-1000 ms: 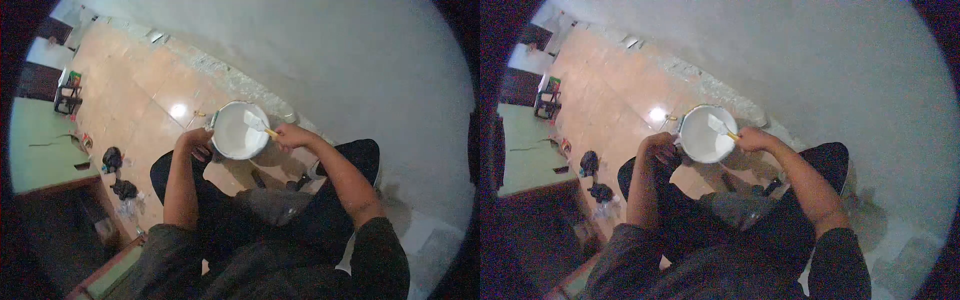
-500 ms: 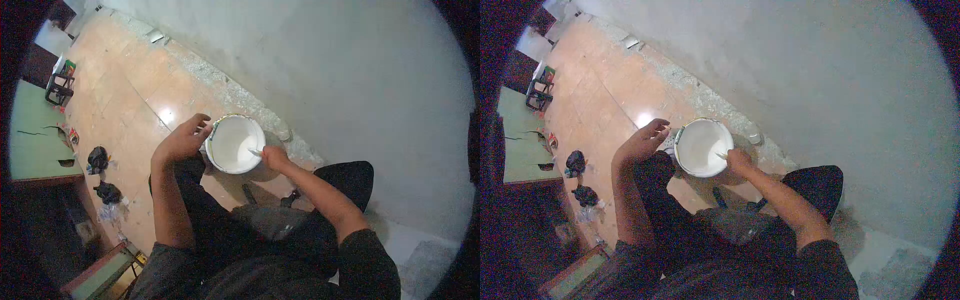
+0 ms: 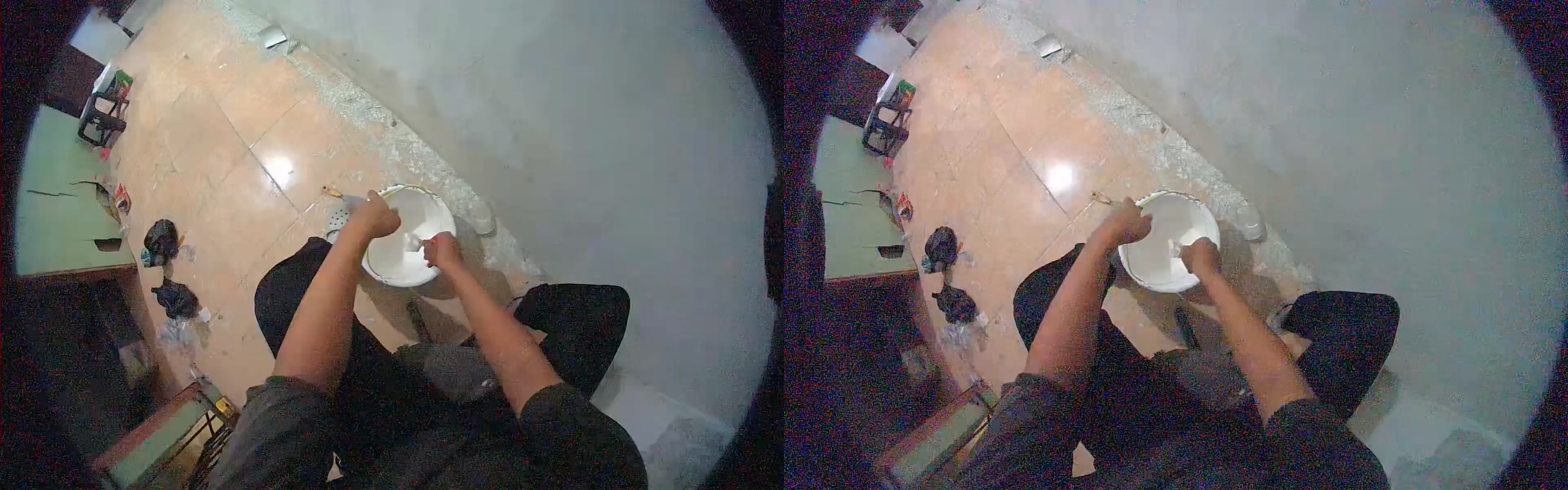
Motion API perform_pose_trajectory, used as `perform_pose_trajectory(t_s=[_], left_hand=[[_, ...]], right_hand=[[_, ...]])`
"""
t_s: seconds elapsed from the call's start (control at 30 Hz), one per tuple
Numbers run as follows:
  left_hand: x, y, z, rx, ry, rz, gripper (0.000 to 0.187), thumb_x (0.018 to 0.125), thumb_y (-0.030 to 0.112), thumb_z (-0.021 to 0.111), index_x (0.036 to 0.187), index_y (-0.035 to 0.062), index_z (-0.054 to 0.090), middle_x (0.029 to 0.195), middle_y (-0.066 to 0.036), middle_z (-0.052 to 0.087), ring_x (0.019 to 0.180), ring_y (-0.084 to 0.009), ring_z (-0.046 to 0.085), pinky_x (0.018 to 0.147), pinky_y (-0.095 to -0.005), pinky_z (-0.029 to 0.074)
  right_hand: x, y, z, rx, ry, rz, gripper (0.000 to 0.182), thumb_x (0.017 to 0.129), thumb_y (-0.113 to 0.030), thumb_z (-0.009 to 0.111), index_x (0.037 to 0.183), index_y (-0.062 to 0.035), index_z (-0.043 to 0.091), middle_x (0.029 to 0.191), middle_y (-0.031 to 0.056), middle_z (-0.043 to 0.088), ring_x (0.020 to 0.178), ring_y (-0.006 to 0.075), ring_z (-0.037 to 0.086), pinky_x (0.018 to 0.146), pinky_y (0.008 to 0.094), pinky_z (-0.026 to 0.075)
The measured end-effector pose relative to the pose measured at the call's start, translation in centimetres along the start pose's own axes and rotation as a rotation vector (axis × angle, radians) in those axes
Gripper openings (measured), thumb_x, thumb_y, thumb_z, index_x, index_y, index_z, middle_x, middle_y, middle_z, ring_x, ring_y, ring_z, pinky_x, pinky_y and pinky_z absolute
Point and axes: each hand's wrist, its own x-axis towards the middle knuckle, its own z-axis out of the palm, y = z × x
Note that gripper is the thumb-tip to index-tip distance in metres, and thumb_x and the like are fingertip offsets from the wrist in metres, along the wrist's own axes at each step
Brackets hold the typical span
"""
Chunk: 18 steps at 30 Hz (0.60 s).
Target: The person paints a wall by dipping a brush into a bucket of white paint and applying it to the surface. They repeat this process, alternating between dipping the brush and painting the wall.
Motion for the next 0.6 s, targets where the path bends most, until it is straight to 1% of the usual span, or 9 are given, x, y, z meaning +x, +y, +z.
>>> perform_pose_trajectory(t_s=[0.07, 0.13, 0.17, 0.27, 0.4, 0.47, 0.5, 0.57, 0.6], left_hand=[[-0.4, 0.5, 0.5, -0.078, 0.022, 0.060, 0.069, 0.083, 0.033, 0.047, 0.125, -0.0184, 0.027, 0.110, -0.035, 0.052, 0.106, -0.0425, 0.052, 0.091, -0.0429, 0.041], [1.6, 0.3, 2.6, -0.181, 0.045, 0.062, 0.063, 0.082, 0.031, 0.046, 0.118, -0.0192, 0.037, 0.107, -0.035, 0.053, 0.105, -0.0411, 0.054, 0.089, -0.0414, 0.044], [4.3, -1.0, 4.3, 0.032, 0.010, 0.259, 0.053, 0.080, 0.028, 0.047, 0.105, -0.0190, 0.049, 0.103, -0.034, 0.056, 0.102, -0.0403, 0.055, 0.086, -0.0395, 0.045], [2.9, 1.3, 4.1, 0.360, -0.124, 0.395, 0.045, 0.079, 0.025, 0.045, 0.094, -0.0168, 0.056, 0.101, -0.033, 0.057, 0.101, -0.0416, 0.055, 0.087, -0.0386, 0.044], [1.2, 5.2, 12.3, -0.520, 0.161, 0.014, 0.092, 0.070, 0.027, 0.058, 0.129, -0.0191, 0.004, 0.120, -0.041, 0.037, 0.114, -0.0444, 0.043, 0.100, -0.0383, 0.033], [0.2, 7.7, 16.5, -0.448, 0.133, 0.041, 0.095, 0.067, 0.028, 0.060, 0.132, -0.0154, 0.005, 0.131, -0.038, 0.024, 0.119, -0.0451, 0.038, 0.100, -0.0438, 0.033], [0.2, 8.3, 18.8, -0.441, 0.117, 0.112, 0.097, 0.066, 0.028, 0.063, 0.133, -0.0137, 0.007, 0.134, -0.035, 0.023, 0.119, -0.0452, 0.037, 0.100, -0.0439, 0.033], [-0.1, 9.2, 22.1, -0.517, 0.019, 0.458, 0.062, 0.066, 0.028, 0.065, 0.115, -0.0063, 0.048, 0.113, -0.029, 0.051, 0.115, -0.0443, 0.043, 0.095, -0.0451, 0.036], [-0.5, 9.4, 22.1, -0.510, 0.020, 0.465, 0.062, 0.066, 0.028, 0.065, 0.115, -0.0063, 0.048, 0.113, -0.029, 0.051, 0.115, -0.0443, 0.043, 0.095, -0.0451, 0.036]], right_hand=[[0.9, 0.8, -1.9, -0.050, -0.018, -0.027, 0.021, 0.074, -0.017, 0.066, 0.071, 0.0041, 0.064, 0.060, 0.0125, 0.062, 0.050, 0.0200, 0.062, 0.044, 0.0347, 0.051], [-0.6, -0.1, -6.8, -0.049, -0.118, 0.044, 0.021, 0.075, -0.021, 0.063, 0.077, 0.0004, 0.066, 0.065, 0.0103, 0.064, 0.057, 0.0179, 0.064, 0.048, 0.0344, 0.049], [-4.8, -3.9, -11.6, 0.045, -0.233, 0.143, 0.021, 0.076, -0.021, 0.061, 0.080, -0.0009, 0.066, 0.066, 0.0095, 0.064, 0.059, 0.0170, 0.064, 0.049, 0.0337, 0.047], [-6.4, -1.6, -18.4, 0.229, -0.150, 0.239, 0.019, 0.076, -0.019, 0.056, 0.081, -0.0023, 0.064, 0.072, 0.0090, 0.066, 0.059, 0.0159, 0.063, 0.046, 0.0316, 0.041], [-8.2, 1.7, -23.9, 0.449, 0.101, 0.217, 0.016, 0.078, -0.017, 0.054, 0.080, -0.0038, 0.062, 0.069, 0.0080, 0.064, 0.058, 0.0154, 0.063, 0.041, 0.0306, 0.037], [-9.2, 1.7, -25.1, 0.536, 0.156, 0.188, 0.015, 0.079, -0.016, 0.053, 0.084, -0.0036, 0.062, 0.068, 0.0074, 0.063, 0.057, 0.0142, 0.061, 0.041, 0.0272, 0.036], [-9.6, 1.8, -25.4, 0.613, 0.200, 0.160, 0.016, 0.080, -0.014, 0.053, 0.087, -0.0035, 0.061, 0.067, 0.0068, 0.061, 0.057, 0.0130, 0.059, 0.042, 0.0237, 0.035], [-10.1, 1.8, -25.0, 0.633, 0.209, 0.140, 0.015, 0.081, -0.015, 0.053, 0.086, -0.0036, 0.061, 0.067, 0.0065, 0.061, 0.056, 0.0129, 0.060, 0.042, 0.0240, 0.035], [-10.1, 1.9, -24.6, 0.640, 0.210, 0.128, 0.015, 0.082, -0.016, 0.053, 0.086, -0.0037, 0.061, 0.068, 0.0063, 0.062, 0.056, 0.0128, 0.060, 0.042, 0.0243, 0.035]])
